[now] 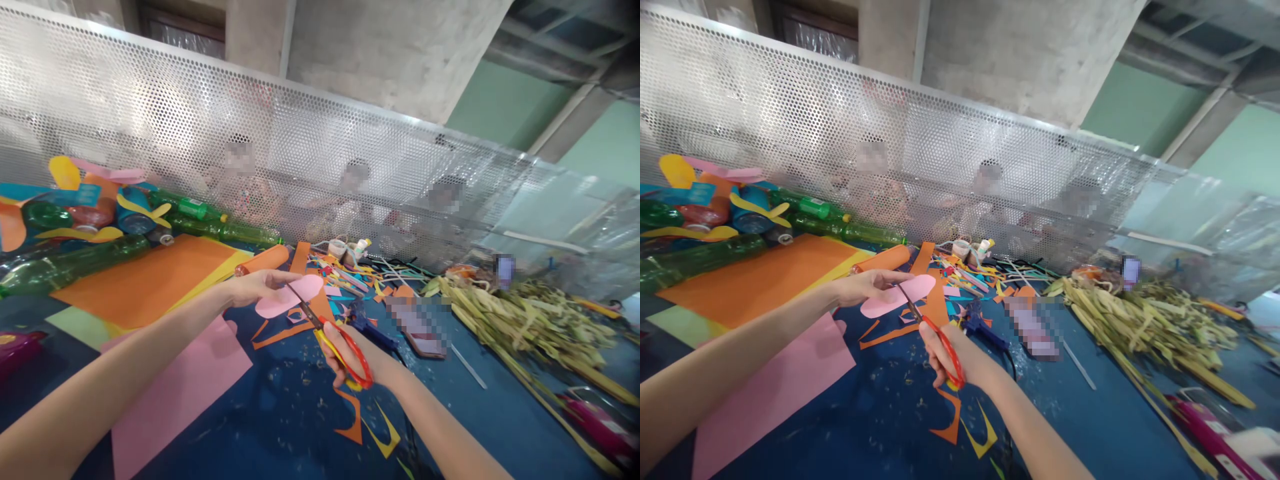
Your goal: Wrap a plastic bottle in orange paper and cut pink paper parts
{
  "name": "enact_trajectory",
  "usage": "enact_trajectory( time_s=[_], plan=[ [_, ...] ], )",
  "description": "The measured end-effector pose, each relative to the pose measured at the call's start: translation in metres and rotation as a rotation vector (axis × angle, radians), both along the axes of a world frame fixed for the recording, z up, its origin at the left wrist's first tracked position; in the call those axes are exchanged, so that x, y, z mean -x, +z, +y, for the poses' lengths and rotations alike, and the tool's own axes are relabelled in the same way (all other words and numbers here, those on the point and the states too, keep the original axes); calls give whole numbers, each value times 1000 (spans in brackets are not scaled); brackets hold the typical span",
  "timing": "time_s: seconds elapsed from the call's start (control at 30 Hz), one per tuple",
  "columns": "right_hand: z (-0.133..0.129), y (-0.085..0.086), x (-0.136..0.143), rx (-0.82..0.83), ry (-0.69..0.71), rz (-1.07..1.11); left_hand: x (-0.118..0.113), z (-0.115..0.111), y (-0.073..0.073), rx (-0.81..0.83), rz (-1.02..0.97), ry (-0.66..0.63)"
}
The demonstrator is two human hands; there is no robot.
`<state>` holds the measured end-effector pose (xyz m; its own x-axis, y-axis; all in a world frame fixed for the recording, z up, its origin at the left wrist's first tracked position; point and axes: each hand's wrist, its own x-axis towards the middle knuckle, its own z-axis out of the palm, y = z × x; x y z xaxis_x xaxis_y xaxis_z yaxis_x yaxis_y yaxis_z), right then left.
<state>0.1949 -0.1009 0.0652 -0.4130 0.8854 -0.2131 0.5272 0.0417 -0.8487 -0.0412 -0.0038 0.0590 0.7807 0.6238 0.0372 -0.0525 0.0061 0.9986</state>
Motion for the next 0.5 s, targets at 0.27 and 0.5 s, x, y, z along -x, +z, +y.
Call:
enact_trajectory(
  time_s=[0.27,0.5],
  plan=[
    [-2,6,2,43,32,-9,-3,3,-6,-31,-30,-42],
    [0,4,1,42,43,-25,-2,9,-14,-20,-71,-55]
  ],
)
